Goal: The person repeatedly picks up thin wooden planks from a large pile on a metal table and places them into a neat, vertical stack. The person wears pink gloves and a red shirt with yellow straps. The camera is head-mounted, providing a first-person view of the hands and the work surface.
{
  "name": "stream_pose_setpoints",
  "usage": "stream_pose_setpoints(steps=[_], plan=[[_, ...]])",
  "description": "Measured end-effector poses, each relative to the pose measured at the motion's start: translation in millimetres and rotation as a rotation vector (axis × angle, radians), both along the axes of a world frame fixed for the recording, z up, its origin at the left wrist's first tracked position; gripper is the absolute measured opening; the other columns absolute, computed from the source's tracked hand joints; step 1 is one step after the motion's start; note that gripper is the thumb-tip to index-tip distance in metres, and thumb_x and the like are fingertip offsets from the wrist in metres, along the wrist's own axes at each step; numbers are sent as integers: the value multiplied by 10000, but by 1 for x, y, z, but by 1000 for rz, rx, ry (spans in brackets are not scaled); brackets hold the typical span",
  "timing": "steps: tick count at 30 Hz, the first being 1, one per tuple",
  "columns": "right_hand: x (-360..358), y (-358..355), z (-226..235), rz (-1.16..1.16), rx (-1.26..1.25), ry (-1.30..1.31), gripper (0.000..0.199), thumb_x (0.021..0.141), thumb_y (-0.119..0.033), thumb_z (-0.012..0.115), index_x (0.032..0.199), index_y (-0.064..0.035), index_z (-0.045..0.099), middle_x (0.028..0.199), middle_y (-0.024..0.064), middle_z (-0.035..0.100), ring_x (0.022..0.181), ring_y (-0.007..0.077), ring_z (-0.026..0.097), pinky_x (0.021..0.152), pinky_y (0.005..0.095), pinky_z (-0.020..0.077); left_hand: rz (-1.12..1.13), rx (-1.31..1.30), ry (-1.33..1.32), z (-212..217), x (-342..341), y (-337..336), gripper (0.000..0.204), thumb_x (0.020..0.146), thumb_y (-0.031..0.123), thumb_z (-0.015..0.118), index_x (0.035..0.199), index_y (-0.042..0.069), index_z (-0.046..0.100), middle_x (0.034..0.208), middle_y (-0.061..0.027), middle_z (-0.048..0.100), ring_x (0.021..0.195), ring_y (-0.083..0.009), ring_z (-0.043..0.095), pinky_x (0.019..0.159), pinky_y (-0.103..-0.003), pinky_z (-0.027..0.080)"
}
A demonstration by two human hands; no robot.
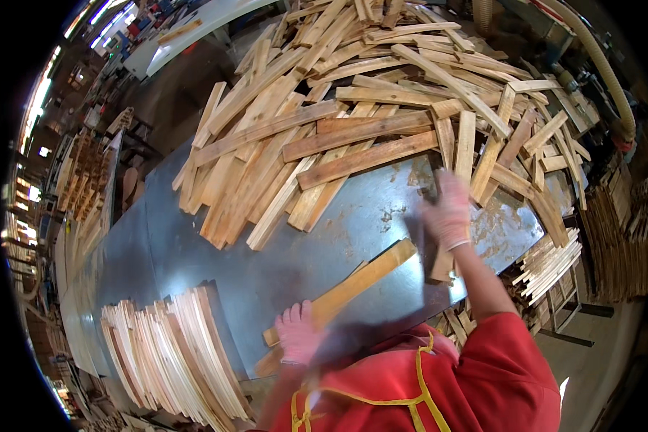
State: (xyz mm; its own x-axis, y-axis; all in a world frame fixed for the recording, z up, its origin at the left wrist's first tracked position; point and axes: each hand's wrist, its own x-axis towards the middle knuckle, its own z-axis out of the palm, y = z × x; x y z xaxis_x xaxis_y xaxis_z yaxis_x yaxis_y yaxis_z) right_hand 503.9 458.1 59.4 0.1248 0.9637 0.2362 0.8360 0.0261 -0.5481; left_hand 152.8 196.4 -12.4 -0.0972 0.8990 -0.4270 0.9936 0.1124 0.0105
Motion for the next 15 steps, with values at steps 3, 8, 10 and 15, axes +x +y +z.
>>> stream_pose_setpoints(steps=[3, 8, 10, 15], plan=[[79, -9, -67, -380, -83, 4, 938, 779, -408, 896, 1479, 85, 511, 1406, 308, 631, 1311, 434, 620, 1120, 417, 480, 104, -116, -40, -8, -17, -21, 1035, 795, 598, 831, 1629, 162, 399, 1448, -128, 582, 1353, -330, 562, 1204, -523, 373], [34, -32, -116, -290, -289, 523, 1073, 804, -419, 878, 1599, 86, 364, 1468, 313, 607, 1382, 420, 582, 1196, 413, 412, 361, 40, -444, 7, -32, -49, 832, 899, 365, 762, 1622, 122, 429, 1367, -173, 647, 1262, -334, 629, 1117, -433, 464], [-2, -50, -143, -265, -269, 688, 966, 850, -253, 847, 1628, 4, 334, 1203, 201, 687, 1022, 308, 697, 878, 398, 561, 532, 127, -768, 13, -44, -69, 778, 921, 248, 722, 1627, 101, 429, 1341, -166, 652, 1228, -292, 633, 1098, -397, 469], [-120, -119, -147, -16, -578, 1104, 645, 928, -75, 743, 1516, -81, 479, 875, 40, 609, 645, 124, 559, 523, 278, 464, 800, 92, -1425, 27, -74, -132, 865, 887, 114, 695, 1682, 69, 357, 1339, -123, 647, 1207, -226, 611, 1080, -343, 468]])
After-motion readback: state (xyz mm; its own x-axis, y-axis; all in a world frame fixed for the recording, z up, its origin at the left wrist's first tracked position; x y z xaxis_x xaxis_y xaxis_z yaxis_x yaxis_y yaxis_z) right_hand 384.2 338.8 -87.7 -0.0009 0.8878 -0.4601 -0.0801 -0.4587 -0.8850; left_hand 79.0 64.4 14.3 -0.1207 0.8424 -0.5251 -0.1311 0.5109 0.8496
